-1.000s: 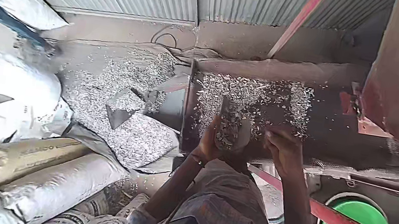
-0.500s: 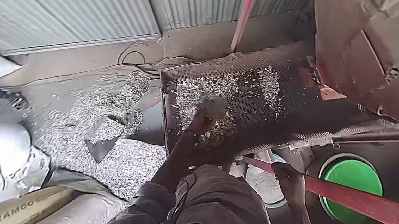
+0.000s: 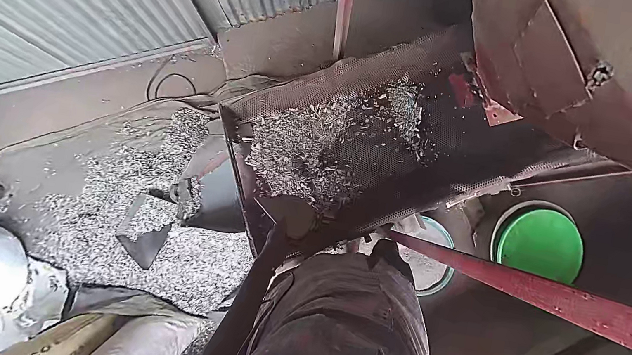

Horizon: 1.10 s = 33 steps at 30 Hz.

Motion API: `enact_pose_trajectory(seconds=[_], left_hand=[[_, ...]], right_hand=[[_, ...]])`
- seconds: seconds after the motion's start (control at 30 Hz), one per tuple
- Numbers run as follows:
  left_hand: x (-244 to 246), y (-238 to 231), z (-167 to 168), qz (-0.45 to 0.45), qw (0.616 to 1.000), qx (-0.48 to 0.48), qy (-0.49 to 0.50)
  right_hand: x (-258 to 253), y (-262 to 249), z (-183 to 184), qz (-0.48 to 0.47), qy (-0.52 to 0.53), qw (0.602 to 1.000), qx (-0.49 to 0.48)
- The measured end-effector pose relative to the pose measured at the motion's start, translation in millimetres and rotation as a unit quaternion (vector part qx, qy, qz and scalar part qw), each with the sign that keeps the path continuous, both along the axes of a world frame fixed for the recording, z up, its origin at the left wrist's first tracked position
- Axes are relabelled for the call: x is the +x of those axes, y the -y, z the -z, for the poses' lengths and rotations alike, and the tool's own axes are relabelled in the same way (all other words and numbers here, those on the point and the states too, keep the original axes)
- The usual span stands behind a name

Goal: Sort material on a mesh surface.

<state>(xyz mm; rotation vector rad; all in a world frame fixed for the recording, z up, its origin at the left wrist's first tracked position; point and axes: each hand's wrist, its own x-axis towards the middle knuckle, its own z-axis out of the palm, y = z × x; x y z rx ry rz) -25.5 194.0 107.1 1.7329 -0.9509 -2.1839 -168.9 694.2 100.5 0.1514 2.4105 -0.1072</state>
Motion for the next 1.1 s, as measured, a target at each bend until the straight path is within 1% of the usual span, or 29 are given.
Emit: enact_pose_trajectory(seconds=[0.03, 0.07, 0.1, 0.13, 0.17, 0.2, 0.23, 0.27, 0.3, 0.33, 0.4, 0.47, 0.53, 0.57, 0.63, 0.67, 0.7, 0.77, 0.83, 0.9, 0.93, 0.97, 1.03, 1.1], left_hand=[[1.7, 0.2, -0.9, 0.024, 0.999, -0.022, 0.010], [1.8, 0.4, -2.1, 0.043, 0.998, -0.037, 0.018], [1.6, 1.0, -3.6, 0.073, 0.996, -0.056, 0.022], [0.5, 2.6, -7.7, 0.121, 0.988, -0.089, 0.023], [-2.6, 3.9, -12.9, 0.172, 0.976, -0.131, 0.024], [-5.2, 6.0, -18.7, 0.228, 0.959, -0.170, 0.020], [-7.8, 7.7, -22.9, 0.267, 0.944, -0.192, 0.007], [-11.9, 8.2, -23.9, 0.273, 0.944, -0.186, -0.016], [-17.4, 7.3, -21.8, 0.257, 0.952, -0.162, -0.043], [-22.1, 7.7, -19.3, 0.258, 0.950, -0.163, -0.063], [-32.7, 6.5, -30.8, 0.252, 0.945, -0.203, -0.037], [-32.6, 14.4, -30.4, 0.260, 0.924, -0.276, 0.055], [-19.9, 37.6, -14.6, 0.237, 0.884, -0.372, 0.154], [-8.4, 54.9, -2.5, 0.225, 0.869, -0.393, 0.199], [15.6, 98.3, 11.9, 0.192, 0.861, -0.385, 0.273], [30.3, 122.0, 22.2, 0.172, 0.860, -0.375, 0.301], [44.8, 147.8, 39.7, 0.146, 0.858, -0.374, 0.321], [58.8, 203.4, 80.0, 0.126, 0.862, -0.363, 0.332], [53.9, 239.2, 114.3, 0.150, 0.887, -0.304, 0.313], [34.9, 256.0, 137.0, 0.157, 0.913, -0.249, 0.283], [24.1, 260.2, 144.3, 0.147, 0.923, -0.219, 0.280], [16.6, 262.9, 146.8, 0.145, 0.925, -0.201, 0.287], [20.4, 266.8, 147.0, 0.168, 0.897, -0.197, 0.359], [29.0, 267.6, 145.3, 0.180, 0.868, -0.205, 0.416]], right_hand=[[-10.9, 31.9, -6.3, -0.029, -0.070, 0.995, -0.058], [-22.2, 73.7, -19.3, -0.049, -0.112, 0.986, -0.112], [-31.8, 120.0, -33.2, -0.069, -0.139, 0.974, -0.165], [-40.0, 167.5, -43.7, -0.085, -0.153, 0.958, -0.228], [-46.4, 214.3, -50.3, -0.100, -0.149, 0.936, -0.303], [-51.8, 258.8, -52.2, -0.110, -0.110, 0.910, -0.384], [-53.7, 301.1, -52.1, -0.113, -0.046, 0.883, -0.453], [-52.3, 340.8, -56.2, -0.113, 0.032, 0.859, -0.498], [-49.3, 375.9, -61.9, -0.106, 0.097, 0.848, -0.511], [-46.1, 404.3, -66.2, -0.105, 0.125, 0.846, -0.508], [-40.3, 444.8, -68.0, -0.073, 0.108, 0.865, -0.485], [-42.0, 463.9, -51.4, -0.055, 0.086, 0.882, -0.460], [-53.1, 465.4, -35.4, -0.079, 0.063, 0.905, -0.414], [-62.6, 462.6, -27.0, -0.087, 0.043, 0.920, -0.379], [-93.4, 457.1, -2.2, -0.085, 0.003, 0.945, -0.317], [-111.4, 455.4, 15.7, -0.085, -0.018, 0.954, -0.288], [-131.0, 458.8, 30.8, -0.092, -0.042, 0.962, -0.253], [-173.7, 476.5, 47.2, -0.104, -0.083, 0.975, -0.180], [-214.5, 491.1, 66.5, -0.101, -0.151, 0.973, -0.140], [-247.6, 510.6, 85.3, -0.103, -0.213, 0.965, -0.117], [-259.4, 527.4, 90.9, -0.107, -0.230, 0.961, -0.112], [-270.3, 548.9, 98.4, -0.101, -0.239, 0.960, -0.106], [-274.9, 593.1, 113.1, -0.105, -0.231, 0.963, -0.095], [-254.2, 647.5, 125.8, -0.146, -0.205, 0.960, -0.123]])
